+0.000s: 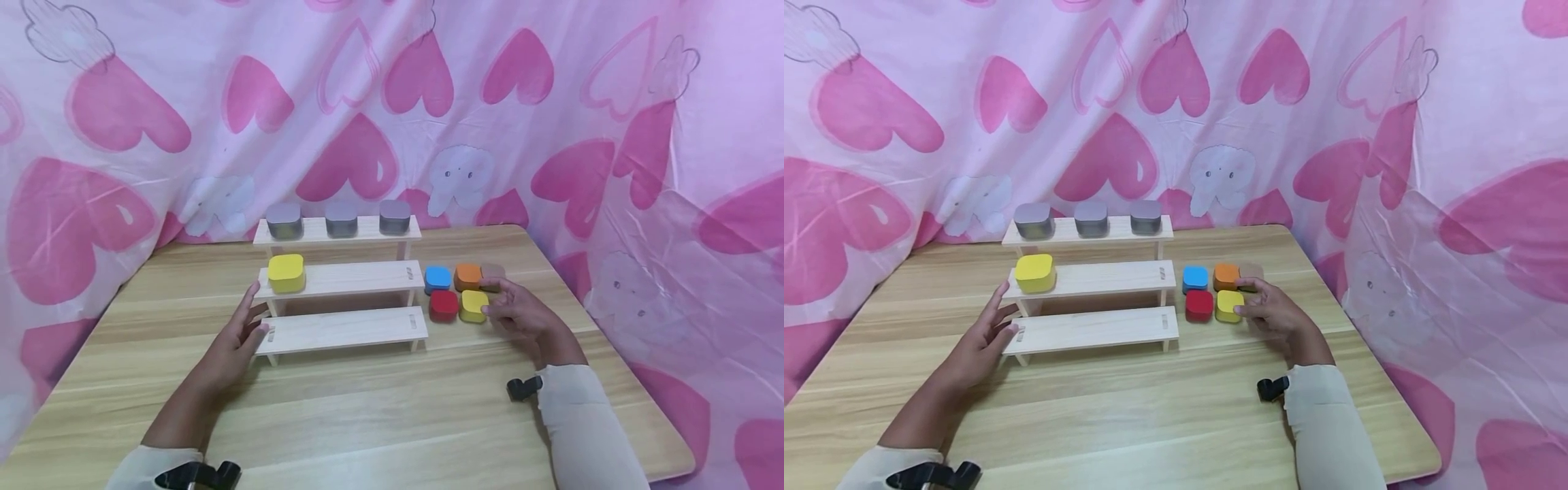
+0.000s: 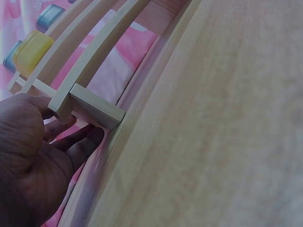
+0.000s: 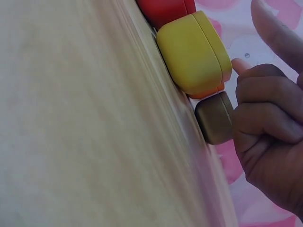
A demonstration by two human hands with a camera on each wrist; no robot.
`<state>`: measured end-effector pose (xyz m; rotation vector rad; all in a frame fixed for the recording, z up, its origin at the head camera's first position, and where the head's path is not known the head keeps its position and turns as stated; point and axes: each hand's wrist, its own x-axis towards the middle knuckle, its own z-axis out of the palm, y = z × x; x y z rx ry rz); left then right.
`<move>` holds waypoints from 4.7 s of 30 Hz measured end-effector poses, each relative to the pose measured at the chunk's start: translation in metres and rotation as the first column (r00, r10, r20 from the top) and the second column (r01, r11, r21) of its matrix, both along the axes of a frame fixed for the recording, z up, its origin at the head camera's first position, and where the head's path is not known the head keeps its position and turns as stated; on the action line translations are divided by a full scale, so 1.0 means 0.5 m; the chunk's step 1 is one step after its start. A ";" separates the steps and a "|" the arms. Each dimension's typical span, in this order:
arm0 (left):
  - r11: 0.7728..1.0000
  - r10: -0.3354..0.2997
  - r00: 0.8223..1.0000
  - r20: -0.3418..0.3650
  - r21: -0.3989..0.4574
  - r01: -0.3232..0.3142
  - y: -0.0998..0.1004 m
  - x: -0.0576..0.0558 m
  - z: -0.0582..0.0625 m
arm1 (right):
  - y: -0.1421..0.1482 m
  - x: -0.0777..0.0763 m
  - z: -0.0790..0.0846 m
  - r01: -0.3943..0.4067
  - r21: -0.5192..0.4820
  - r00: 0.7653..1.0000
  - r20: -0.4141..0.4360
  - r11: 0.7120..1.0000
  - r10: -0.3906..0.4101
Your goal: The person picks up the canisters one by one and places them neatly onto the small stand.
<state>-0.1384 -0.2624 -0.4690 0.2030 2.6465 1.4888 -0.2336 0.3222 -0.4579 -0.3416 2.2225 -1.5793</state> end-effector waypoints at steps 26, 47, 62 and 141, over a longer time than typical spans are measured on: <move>1.000 0.006 1.000 0.001 0.004 -0.006 0.000 -0.002 -0.005 | -0.007 -0.010 -0.025 0.081 0.107 0.991 0.101 0.991 -0.091; 1.000 0.011 1.000 0.028 0.013 -0.011 -0.001 -0.004 -0.002 | -0.005 -0.012 -0.021 0.088 0.211 0.994 0.048 0.974 -0.101; 1.000 0.009 1.000 0.015 0.014 -0.009 0.001 -0.003 -0.005 | -0.002 -0.005 -0.010 0.133 0.099 0.990 0.034 0.986 -0.137; 0.999 0.033 0.999 0.023 0.011 -0.033 0.001 -0.004 -0.004 | -0.400 -0.004 0.195 -0.169 0.064 0.928 -0.326 0.984 0.181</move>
